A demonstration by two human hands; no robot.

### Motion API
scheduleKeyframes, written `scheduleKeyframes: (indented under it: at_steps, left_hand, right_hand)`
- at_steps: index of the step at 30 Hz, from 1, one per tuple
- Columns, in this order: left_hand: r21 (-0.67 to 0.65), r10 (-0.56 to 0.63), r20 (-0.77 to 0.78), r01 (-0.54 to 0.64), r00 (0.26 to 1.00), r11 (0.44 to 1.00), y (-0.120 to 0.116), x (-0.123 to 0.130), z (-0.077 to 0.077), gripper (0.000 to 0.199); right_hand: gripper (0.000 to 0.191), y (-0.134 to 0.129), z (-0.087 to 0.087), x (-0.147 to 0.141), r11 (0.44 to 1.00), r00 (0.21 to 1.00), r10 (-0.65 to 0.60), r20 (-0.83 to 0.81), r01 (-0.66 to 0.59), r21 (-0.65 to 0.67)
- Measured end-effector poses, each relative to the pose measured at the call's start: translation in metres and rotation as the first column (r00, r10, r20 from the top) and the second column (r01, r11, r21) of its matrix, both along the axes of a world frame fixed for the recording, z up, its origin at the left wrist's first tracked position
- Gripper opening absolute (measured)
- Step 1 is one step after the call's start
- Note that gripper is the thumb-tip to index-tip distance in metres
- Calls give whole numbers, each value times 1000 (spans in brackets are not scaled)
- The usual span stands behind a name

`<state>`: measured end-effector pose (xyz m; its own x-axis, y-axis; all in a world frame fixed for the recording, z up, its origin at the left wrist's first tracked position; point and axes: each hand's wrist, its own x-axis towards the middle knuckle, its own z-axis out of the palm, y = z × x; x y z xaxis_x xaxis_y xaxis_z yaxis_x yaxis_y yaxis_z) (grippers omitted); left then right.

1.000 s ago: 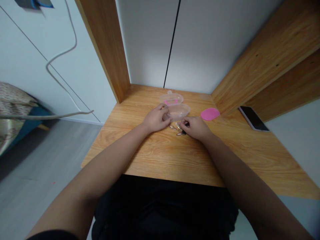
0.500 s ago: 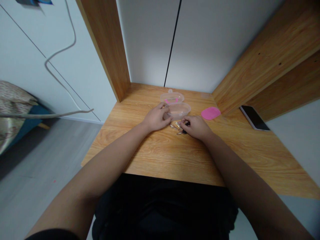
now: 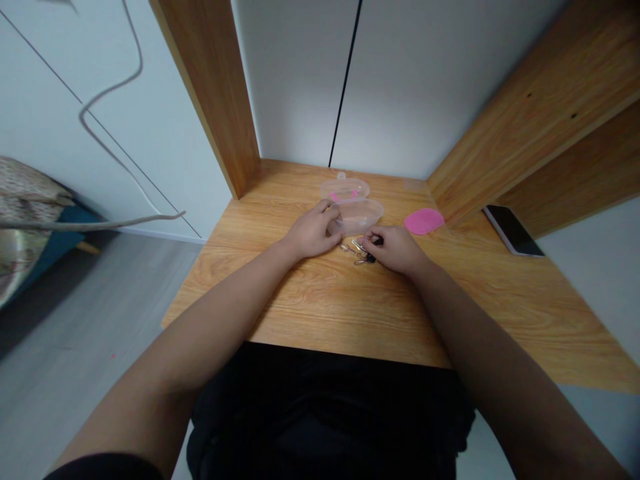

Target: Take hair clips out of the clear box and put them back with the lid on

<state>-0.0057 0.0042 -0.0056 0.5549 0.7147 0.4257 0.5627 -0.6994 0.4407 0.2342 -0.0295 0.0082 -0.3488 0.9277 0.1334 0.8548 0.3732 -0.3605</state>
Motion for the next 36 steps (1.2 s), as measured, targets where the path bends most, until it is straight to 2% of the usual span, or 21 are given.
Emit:
scheduleKeyframes:
  at_steps: [10, 36]
  left_hand:
    - [-5, -21, -16, 21, 1000, 1000, -3, 0, 4, 28]
    - [0, -30, -15, 30, 999, 1000, -1, -2, 2, 27]
  right_hand:
    - [24, 1, 0, 1, 1000, 1000, -3, -21, 2, -18]
    - [24, 1, -2, 2, 1000, 999, -3, -38, 2, -31]
